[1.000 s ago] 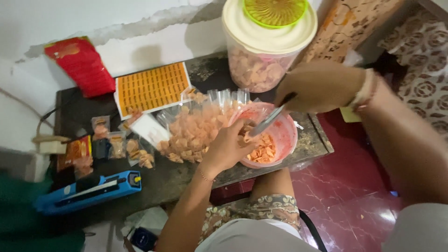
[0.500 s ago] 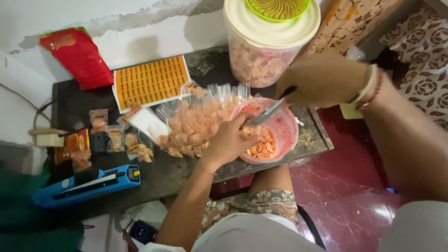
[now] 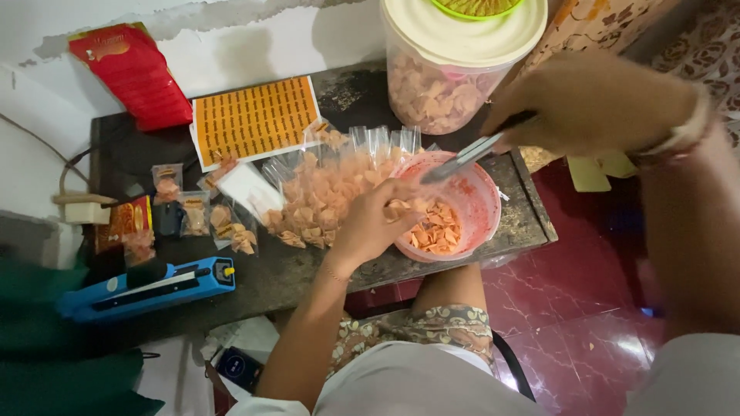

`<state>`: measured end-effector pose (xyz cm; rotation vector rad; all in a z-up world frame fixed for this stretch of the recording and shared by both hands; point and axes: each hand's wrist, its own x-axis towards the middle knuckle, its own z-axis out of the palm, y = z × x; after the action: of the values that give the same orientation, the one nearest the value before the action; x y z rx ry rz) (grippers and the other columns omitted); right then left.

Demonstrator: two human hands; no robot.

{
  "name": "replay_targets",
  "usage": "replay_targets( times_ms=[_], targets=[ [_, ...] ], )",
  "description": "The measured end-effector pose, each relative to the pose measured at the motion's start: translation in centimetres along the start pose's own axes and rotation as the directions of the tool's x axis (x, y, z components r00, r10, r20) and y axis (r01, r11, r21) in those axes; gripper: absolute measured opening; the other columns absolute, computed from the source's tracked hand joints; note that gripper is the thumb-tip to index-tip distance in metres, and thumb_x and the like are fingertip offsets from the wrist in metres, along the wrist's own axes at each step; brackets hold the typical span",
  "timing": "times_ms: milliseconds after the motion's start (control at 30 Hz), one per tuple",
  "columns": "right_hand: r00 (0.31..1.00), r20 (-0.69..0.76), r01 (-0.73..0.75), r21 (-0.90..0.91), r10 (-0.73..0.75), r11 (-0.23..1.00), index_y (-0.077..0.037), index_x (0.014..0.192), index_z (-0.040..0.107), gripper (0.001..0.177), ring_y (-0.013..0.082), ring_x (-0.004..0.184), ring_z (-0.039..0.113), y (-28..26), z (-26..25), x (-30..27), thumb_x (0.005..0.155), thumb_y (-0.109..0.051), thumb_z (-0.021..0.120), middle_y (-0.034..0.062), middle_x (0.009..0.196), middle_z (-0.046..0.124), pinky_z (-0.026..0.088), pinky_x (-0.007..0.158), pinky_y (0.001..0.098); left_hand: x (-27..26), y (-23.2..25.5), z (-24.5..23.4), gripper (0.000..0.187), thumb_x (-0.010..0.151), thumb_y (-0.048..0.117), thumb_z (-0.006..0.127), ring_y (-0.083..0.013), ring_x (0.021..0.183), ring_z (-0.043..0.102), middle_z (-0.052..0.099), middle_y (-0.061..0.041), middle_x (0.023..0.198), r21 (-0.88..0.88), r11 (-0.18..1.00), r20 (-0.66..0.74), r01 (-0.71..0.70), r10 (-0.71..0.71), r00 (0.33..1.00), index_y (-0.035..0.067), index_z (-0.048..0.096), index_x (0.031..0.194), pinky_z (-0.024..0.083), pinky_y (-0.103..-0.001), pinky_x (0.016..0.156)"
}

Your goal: Packing small snack pieces into plastic bags using tongs and hands.

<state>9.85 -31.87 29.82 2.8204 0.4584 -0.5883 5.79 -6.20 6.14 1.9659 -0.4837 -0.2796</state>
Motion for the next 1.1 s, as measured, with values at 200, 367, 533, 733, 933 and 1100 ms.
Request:
replay_targets(
  times_ms=[200, 367, 533, 733, 933, 1100],
  targets=[
    [0.970, -0.240, 0.001, 0.144, 0.034, 0.990, -0.040, 0.124, 0.089, 0.027, 0.0179, 0.095, 0.086, 6.8, 4.3, -0.7, 0.098, -0.041, 0.080, -0.0047, 0.097, 0.094, 0.060, 0.091, 0.0370, -3.3, -5.9, -1.7, 0.053, 0.099, 0.036, 0.082, -0.0230, 0.124, 0.080, 0.079, -0.008, 0.143, -0.143, 0.989, -0.140, 0.048, -0.069, 0.988, 0.012, 0.070, 0.145, 0.067, -0.041, 0.106],
    [0.972, -0.176, -0.103, 0.287, 0.158, 0.952, -0.037, 0.139, 0.084, 0.036, 0.0210, 0.070, 0.082, 6.0, 10.8, 0.1, 0.104, -0.029, 0.077, 0.0007, 0.096, 0.093, 0.062, 0.078, 0.0332, -9.5, -11.7, -2.2, 0.045, 0.100, 0.044, 0.078, -0.0205, 0.113, 0.083, 0.083, -0.006, 0.128, -0.214, 0.968, -0.421, 0.133, -0.214, 0.881, 0.013, 0.075, 0.133, 0.067, -0.034, 0.094],
    [0.910, -0.388, 0.048, 0.446, 0.145, 0.894, -0.017, 0.137, 0.086, 0.040, 0.0240, 0.110, 0.083, 5.3, 21.1, 0.5, 0.099, -0.031, 0.082, 0.0075, 0.125, 0.089, 0.058, 0.100, 0.0405, -16.2, -16.7, -0.2, 0.038, 0.096, 0.037, 0.086, -0.0183, 0.096, 0.082, 0.088, -0.007, 0.110, -0.376, 0.862, -0.536, 0.341, -0.502, 0.679, 0.011, 0.081, 0.124, 0.062, -0.033, 0.083],
    [0.856, -0.347, 0.039, 0.783, 0.383, 0.621, -0.008, 0.154, 0.076, 0.057, 0.0238, 0.122, 0.076, 0.6, 27.2, -1.7, 0.098, -0.016, 0.084, 0.0155, 0.137, 0.083, 0.059, 0.098, 0.0385, -20.0, -21.2, 1.8, 0.031, 0.103, 0.037, 0.080, -0.0271, 0.120, 0.075, 0.074, -0.009, 0.125, -0.176, 0.926, -0.721, 0.334, -0.352, 0.597, 0.013, 0.079, 0.123, 0.059, -0.041, 0.102],
    [0.834, -0.284, 0.023, 0.875, 0.473, 0.484, -0.006, 0.155, 0.073, 0.056, 0.0241, 0.127, 0.073, -0.9, 31.5, -3.6, 0.100, -0.010, 0.078, 0.0143, 0.142, 0.080, 0.056, 0.107, 0.0404, -18.0, -24.5, 0.0, 0.049, 0.099, 0.034, 0.088, -0.0290, 0.107, 0.080, 0.070, -0.013, 0.127, -0.049, 0.916, -0.737, 0.397, -0.302, 0.605, 0.012, 0.077, 0.141, 0.067, -0.042, 0.083],
    [0.810, -0.309, 0.014, 0.860, 0.498, 0.511, -0.003, 0.158, 0.072, 0.061, 0.0282, 0.124, 0.074, -1.2, 32.1, -4.7, 0.102, -0.026, 0.077, 0.0159, 0.143, 0.079, 0.059, 0.103, 0.0438, -15.7, -26.0, -1.7, 0.043, 0.095, 0.013, 0.092, -0.0348, 0.134, 0.063, 0.073, -0.014, 0.131, 0.071, 0.918, -0.815, 0.389, -0.172, 0.554, 0.016, 0.080, 0.136, 0.058, -0.050, 0.109]
  ],
)
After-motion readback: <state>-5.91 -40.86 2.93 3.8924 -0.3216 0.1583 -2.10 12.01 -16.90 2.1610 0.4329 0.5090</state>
